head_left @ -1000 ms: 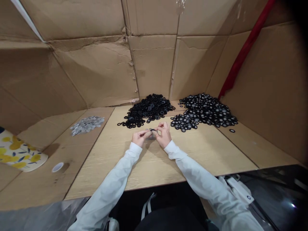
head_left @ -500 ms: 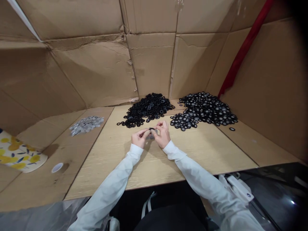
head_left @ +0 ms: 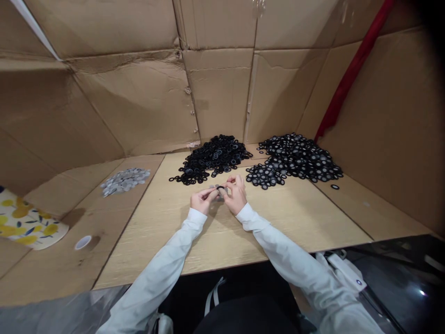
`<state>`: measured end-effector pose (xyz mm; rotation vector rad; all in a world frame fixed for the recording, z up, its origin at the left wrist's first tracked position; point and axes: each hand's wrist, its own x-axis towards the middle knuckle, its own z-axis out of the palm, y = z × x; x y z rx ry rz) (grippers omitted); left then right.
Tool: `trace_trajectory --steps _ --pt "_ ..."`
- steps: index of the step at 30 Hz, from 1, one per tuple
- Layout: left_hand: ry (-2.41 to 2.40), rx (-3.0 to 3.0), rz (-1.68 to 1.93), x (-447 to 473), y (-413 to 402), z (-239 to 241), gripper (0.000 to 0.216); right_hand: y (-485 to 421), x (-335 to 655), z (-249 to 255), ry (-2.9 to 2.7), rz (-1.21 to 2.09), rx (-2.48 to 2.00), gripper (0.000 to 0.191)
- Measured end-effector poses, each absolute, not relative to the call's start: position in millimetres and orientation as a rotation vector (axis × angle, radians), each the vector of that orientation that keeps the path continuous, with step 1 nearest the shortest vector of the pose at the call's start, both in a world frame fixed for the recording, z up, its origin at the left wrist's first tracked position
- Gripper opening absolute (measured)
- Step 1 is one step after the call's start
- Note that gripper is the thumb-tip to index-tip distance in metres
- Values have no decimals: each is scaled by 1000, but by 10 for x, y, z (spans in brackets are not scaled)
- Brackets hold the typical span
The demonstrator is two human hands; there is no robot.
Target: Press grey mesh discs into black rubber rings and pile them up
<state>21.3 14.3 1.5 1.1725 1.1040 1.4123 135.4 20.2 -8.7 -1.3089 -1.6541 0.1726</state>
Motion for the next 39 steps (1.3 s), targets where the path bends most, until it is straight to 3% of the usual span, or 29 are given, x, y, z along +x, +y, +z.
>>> trace_trajectory --steps 5,24,39 --pt "1088 1140 1394 216 156 -2 29 187 1348 -91 -1655 97 -1316 10" --pt "972 773 1244 204 270 -54 34 268 1415 -113 -1653 433 -1289 9" --pt "1027 1006 1360 229 236 -93 28 267 1398 -139 -1633 382 -1293 10"
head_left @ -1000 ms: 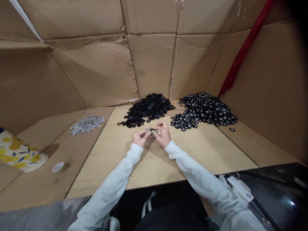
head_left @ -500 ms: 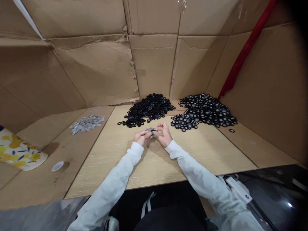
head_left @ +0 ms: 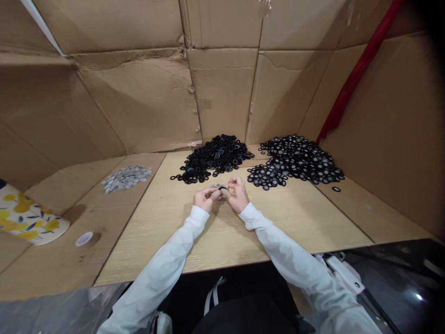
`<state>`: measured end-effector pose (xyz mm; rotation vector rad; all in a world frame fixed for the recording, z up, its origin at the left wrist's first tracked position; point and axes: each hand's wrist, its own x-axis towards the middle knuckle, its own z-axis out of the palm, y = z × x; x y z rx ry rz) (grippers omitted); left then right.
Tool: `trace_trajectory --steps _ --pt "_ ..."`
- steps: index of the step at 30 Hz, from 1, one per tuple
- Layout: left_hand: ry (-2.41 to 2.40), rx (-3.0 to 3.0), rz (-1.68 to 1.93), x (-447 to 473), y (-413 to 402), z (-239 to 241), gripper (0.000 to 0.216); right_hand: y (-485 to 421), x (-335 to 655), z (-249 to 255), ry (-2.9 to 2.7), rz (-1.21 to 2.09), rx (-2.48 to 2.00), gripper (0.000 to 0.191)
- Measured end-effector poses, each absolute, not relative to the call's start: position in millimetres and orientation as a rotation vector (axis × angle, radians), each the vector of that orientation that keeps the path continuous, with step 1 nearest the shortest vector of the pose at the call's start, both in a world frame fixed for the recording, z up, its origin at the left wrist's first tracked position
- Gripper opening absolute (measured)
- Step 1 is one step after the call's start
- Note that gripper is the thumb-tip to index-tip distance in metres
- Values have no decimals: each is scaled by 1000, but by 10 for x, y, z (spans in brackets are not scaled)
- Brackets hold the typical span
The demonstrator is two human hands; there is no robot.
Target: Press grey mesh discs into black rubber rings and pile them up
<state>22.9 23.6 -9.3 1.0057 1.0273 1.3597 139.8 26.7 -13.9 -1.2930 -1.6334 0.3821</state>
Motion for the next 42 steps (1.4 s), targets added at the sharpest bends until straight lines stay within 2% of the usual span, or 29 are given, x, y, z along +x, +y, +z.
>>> trace_trajectory --steps 9,18,25,34,42 --pt "1049 889 1368 343 204 -44 23 307 1502 -180 -1619 440 -1298 9" --pt "1034 1048 1329 280 191 -32 23 328 1503 -197 -1601 557 -1212 7" --pt "1119 1244 1332 239 221 -121 21 310 1489 -168 -1602 459 -1195 8" --pt "1040 1100 1394 212 219 -20 31 370 1544 -95 -1418 1057 -976 16" --pt "1046 1174 1443 213 229 -57 28 331 1534 -69 -1406 940 -1126 18"
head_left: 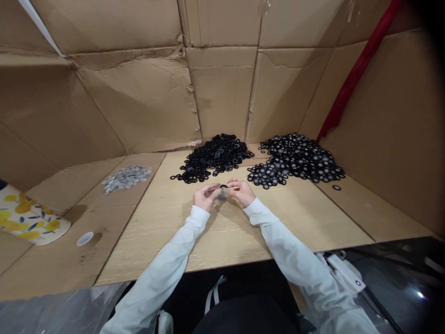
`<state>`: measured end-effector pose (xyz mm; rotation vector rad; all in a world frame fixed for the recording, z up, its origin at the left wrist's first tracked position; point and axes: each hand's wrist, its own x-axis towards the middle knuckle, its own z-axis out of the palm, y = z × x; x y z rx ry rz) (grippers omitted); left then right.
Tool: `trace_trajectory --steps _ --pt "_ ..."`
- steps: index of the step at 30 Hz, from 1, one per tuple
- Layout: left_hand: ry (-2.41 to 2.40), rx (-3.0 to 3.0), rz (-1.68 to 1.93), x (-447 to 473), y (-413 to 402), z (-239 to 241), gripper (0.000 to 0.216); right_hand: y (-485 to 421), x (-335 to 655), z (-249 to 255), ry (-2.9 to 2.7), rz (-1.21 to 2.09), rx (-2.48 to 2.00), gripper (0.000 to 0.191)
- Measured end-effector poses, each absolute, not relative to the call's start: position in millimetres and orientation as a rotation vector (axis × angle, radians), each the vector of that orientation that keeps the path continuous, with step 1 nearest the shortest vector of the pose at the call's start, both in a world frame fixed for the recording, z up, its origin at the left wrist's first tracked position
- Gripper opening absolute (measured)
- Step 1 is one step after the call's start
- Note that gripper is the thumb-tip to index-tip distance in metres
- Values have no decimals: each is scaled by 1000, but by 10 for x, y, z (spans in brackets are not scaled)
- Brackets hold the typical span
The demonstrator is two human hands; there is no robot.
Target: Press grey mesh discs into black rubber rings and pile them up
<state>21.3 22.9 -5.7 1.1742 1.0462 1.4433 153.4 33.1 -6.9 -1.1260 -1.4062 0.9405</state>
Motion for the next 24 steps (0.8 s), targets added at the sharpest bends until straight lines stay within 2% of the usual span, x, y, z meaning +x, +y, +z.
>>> trace_trajectory --steps 6,13,16,20,24 --pt "1048 1078 1321 195 305 -158 29 343 1552 -74 -1401 942 -1097 18" --pt "1118 1127 1338 211 266 -69 22 361 1532 -105 -1423 917 -1068 12" --pt "1119 1156 1357 222 246 -64 18 344 1494 -131 -1485 742 -1140 10" --pt "1135 1188 1394 225 234 -93 18 286 1450 -146 -1591 312 -1229 11" --pt "1162 1231 1399 211 252 -134 19 271 1449 -147 -1600 234 -1242 12"
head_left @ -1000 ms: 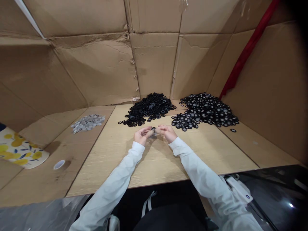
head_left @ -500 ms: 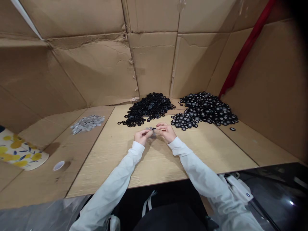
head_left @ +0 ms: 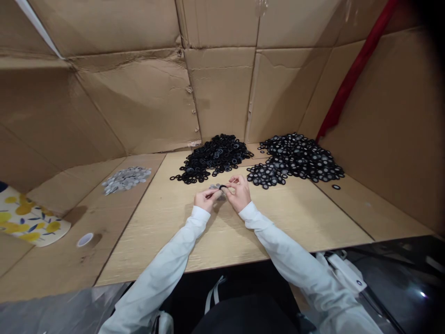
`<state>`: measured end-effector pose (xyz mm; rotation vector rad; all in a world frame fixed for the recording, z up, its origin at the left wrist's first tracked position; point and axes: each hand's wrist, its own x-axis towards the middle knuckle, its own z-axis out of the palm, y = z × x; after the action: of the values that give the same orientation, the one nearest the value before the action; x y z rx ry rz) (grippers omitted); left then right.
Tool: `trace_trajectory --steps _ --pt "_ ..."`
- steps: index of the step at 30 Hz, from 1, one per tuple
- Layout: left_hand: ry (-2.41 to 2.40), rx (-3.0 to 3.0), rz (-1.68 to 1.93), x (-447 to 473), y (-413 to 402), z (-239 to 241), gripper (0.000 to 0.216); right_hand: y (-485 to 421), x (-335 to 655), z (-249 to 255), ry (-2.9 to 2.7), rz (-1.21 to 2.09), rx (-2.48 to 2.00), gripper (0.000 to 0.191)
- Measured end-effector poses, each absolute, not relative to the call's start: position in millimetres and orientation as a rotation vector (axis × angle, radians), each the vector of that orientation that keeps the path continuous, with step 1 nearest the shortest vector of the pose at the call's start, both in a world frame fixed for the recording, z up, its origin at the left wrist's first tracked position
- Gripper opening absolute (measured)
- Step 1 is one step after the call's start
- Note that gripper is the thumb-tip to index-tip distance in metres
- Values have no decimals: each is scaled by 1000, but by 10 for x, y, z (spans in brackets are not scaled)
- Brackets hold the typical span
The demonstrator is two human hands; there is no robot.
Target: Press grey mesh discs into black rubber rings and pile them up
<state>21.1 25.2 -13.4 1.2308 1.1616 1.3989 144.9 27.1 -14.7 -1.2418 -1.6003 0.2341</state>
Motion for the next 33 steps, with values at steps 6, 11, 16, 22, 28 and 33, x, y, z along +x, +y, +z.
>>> trace_trajectory --steps 6,11,16,22,28,33 --pt "1121 1056 1384 185 298 -214 25 349 1446 -177 -1412 782 -1153 17" --pt "995 912 1346 212 302 -196 29 350 1445 -163 -1366 842 -1128 18" --pt "941 797 1419 230 298 -131 28 350 1475 -126 -1336 930 -1078 20" --pt "989 838 1426 227 266 -108 27 404 1495 -172 -1313 936 -1084 19" --pt "1132 993 1397 221 219 -51 27 402 1506 -192 -1331 935 -1089 13" --pt "1165 1047 1385 213 239 -68 23 377 1485 -192 -1340 936 -1106 10"
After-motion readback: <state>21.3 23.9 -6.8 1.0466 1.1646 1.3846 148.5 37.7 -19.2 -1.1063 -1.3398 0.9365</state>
